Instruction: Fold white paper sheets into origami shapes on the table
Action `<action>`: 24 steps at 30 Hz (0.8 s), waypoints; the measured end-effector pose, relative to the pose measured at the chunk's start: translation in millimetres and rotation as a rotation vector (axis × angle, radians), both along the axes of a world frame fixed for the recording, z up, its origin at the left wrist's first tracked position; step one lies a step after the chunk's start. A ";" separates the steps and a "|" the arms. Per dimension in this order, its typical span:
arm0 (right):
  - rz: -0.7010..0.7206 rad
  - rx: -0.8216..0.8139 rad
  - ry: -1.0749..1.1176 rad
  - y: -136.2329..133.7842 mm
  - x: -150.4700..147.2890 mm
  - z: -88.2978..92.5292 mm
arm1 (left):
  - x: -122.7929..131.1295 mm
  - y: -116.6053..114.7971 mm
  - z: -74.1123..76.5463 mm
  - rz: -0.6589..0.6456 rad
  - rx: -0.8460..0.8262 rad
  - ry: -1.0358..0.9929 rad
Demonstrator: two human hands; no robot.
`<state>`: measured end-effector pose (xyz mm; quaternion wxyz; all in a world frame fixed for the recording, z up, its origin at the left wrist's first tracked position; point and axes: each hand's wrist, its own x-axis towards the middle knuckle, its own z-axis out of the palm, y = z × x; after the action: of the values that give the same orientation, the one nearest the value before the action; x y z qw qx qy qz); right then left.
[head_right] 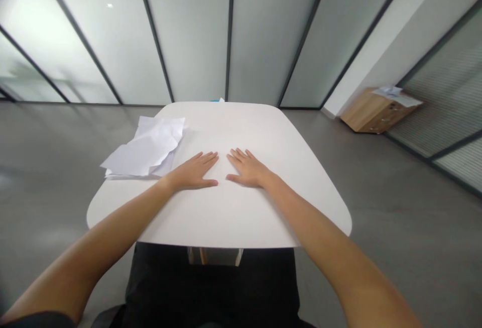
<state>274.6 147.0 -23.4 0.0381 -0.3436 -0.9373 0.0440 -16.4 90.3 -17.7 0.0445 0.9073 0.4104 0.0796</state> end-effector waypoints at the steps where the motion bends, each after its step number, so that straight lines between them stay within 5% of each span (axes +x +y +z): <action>1: -0.002 0.006 -0.005 1.0 -0.1 -1.5 | -0.5 -0.3 -0.4 -0.002 -0.002 -0.007; 6: 0.013 0.047 -0.015 5.7 -1.5 -6.1 | -1.5 0.7 -0.1 0.008 0.027 -0.019; 10: 0.000 0.055 -0.026 4.1 -1.4 -5.1 | 5.5 -28.9 21.7 0.018 0.022 0.024; 14: -0.003 0.062 -0.001 2.5 0.7 -6.5 | -0.4 -127.6 43.1 -0.111 -0.093 -0.129; 17: -0.021 0.080 0.006 3.6 1.4 -9.8 | -36.8 -229.0 19.0 -0.158 -0.162 -0.402; 20: -0.021 0.095 -0.013 4.6 -0.4 -11.4 | -111.0 -333.8 -42.9 0.326 0.058 -0.518; 22: -0.015 0.103 -0.019 2.8 -1.8 -11.4 | -171.7 -403.3 -85.0 0.767 0.152 -0.409; 24: -0.010 0.117 -0.019 0.8 -1.8 -12.5 | -226.1 -469.6 -110.1 1.139 0.149 -0.280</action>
<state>272.9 147.8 -35.9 0.0495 -0.3457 -0.9369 -0.0144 -242.5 -379.3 -127.9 -0.0155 0.5255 0.8165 0.2384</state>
